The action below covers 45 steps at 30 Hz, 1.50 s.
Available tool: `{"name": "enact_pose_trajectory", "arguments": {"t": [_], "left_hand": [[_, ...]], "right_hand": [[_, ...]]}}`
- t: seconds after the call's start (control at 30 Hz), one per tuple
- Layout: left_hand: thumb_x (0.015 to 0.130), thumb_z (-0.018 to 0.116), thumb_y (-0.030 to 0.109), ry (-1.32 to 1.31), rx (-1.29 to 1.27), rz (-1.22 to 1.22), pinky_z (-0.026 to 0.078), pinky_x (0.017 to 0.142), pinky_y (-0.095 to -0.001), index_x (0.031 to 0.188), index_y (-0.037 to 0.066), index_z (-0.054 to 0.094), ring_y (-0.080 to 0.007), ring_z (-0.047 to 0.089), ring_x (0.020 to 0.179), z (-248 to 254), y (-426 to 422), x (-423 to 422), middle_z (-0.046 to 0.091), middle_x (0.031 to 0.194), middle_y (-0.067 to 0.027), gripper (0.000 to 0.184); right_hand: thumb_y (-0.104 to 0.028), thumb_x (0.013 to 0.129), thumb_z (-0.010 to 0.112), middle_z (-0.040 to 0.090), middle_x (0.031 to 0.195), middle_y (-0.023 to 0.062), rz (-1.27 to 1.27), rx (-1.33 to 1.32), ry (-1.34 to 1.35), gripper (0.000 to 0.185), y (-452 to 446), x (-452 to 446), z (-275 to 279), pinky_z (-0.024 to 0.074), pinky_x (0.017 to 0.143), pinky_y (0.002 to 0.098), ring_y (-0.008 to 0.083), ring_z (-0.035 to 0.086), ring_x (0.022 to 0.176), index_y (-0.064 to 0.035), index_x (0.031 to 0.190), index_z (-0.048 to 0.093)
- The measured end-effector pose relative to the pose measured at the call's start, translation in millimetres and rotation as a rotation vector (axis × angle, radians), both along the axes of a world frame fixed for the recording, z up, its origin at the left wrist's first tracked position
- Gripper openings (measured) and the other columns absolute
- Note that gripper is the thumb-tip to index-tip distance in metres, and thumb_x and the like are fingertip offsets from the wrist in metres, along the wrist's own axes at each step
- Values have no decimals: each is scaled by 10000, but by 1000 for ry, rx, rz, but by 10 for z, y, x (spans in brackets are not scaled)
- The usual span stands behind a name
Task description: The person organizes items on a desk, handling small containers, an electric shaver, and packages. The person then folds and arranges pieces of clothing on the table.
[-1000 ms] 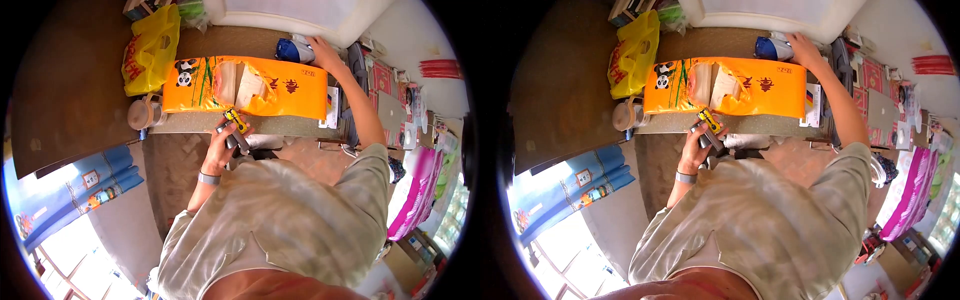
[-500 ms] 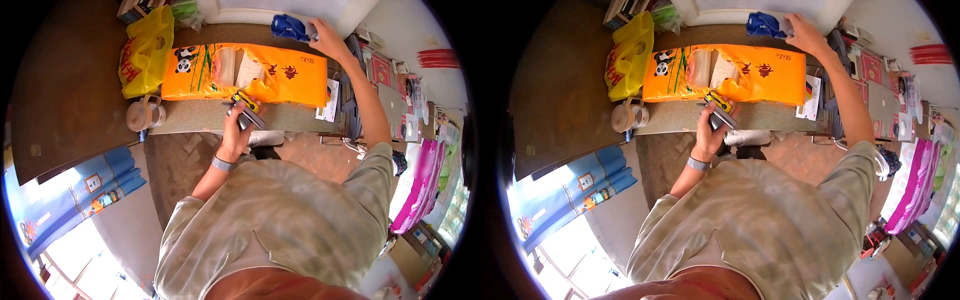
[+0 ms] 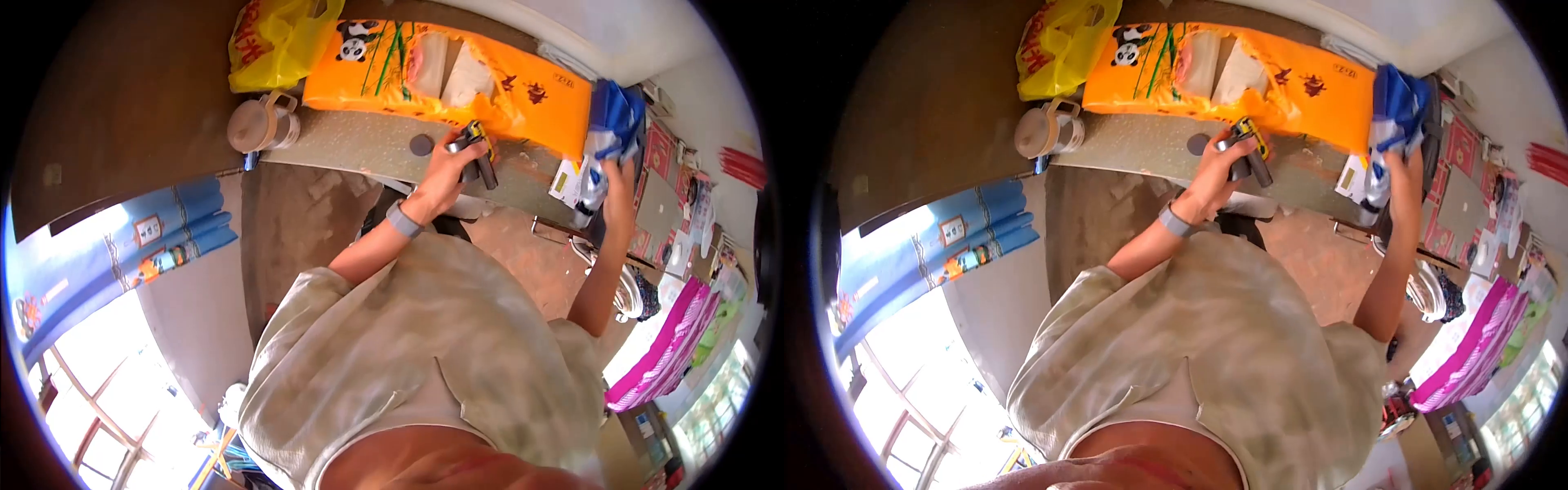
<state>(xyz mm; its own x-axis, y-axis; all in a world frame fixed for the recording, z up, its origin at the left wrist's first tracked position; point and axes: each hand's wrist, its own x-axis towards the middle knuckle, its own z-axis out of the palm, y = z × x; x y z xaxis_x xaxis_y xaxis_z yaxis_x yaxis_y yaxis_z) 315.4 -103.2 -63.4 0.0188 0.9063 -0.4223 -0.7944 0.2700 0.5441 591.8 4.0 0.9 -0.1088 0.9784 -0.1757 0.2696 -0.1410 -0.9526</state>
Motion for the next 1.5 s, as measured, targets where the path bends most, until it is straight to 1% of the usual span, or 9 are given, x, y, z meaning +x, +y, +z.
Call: {"name": "enact_pose_trajectory", "arguments": {"t": [0.2,0.4,0.6,0.93,1.03,1.1,1.2,1.33,1.5], "left_hand": [[876,707,101,186,99,-174,536,807,-326,1227,-29,515,-204,666,889,-153,249,-313,679,998,-110,421],[825,775,104,282,-78,118,537,803,-314,1260,-29,446,-198,674,870,-131,-41,-1064,672,992,-112,562],[812,798,100,817,-14,190,525,819,-287,1275,-37,409,-172,666,916,-353,268,-1196,662,1015,-115,620],[806,807,92,1032,183,151,516,873,-294,1276,-8,410,-169,644,1022,-322,442,-1309,663,1107,-126,624],[796,795,52,1106,287,181,513,893,-305,1282,17,415,-180,648,1030,-250,275,-1255,667,1111,-128,618],[770,794,20,1329,365,280,507,922,-317,1286,23,415,-211,656,1062,-92,154,-1196,671,1128,-141,640],[752,806,16,1286,364,309,505,929,-321,1278,25,418,-226,657,1074,-25,33,-1146,666,1135,-148,653],[744,796,-21,1357,405,391,513,917,-316,1269,32,406,-214,667,1035,-214,5,-1152,658,1120,-150,657],[752,779,-44,1357,451,453,525,890,-311,1260,36,396,-206,668,997,-349,5,-1190,651,1122,-154,642]], "right_hand": [[-188,893,590,584,1265,87,-108,-51,97,537,-135,-230,-248,395,1012,316,185,558,1131,30,1368,466],[-160,891,576,626,1158,123,-76,-149,229,462,-15,-254,-314,502,865,335,233,674,1009,12,1311,490],[-131,874,571,620,1156,120,-131,-136,331,480,64,-385,-447,472,907,347,246,654,1045,4,1324,473],[-136,849,589,586,1225,140,-288,-91,370,539,78,-601,-534,438,985,369,271,643,1057,5,1352,455],[-87,832,615,597,1202,107,-363,56,279,529,-107,-661,-514,409,987,328,222,604,1069,10,1333,475],[-23,783,636,589,1217,124,-166,533,-256,575,-250,-677,-520,399,1022,346,230,578,1116,9,1335,477],[20,794,624,575,1236,155,81,317,-418,576,-396,-864,-304,397,1018,338,252,567,1136,15,1348,467],[-6,711,706,579,1252,202,317,583,-656,618,-318,-1063,-364,459,981,438,410,571,1155,-27,1301,519],[-15,695,717,582,1252,179,358,613,-748,655,-296,-1158,-472,433,980,462,396,551,1162,-58,1318,518]]}}
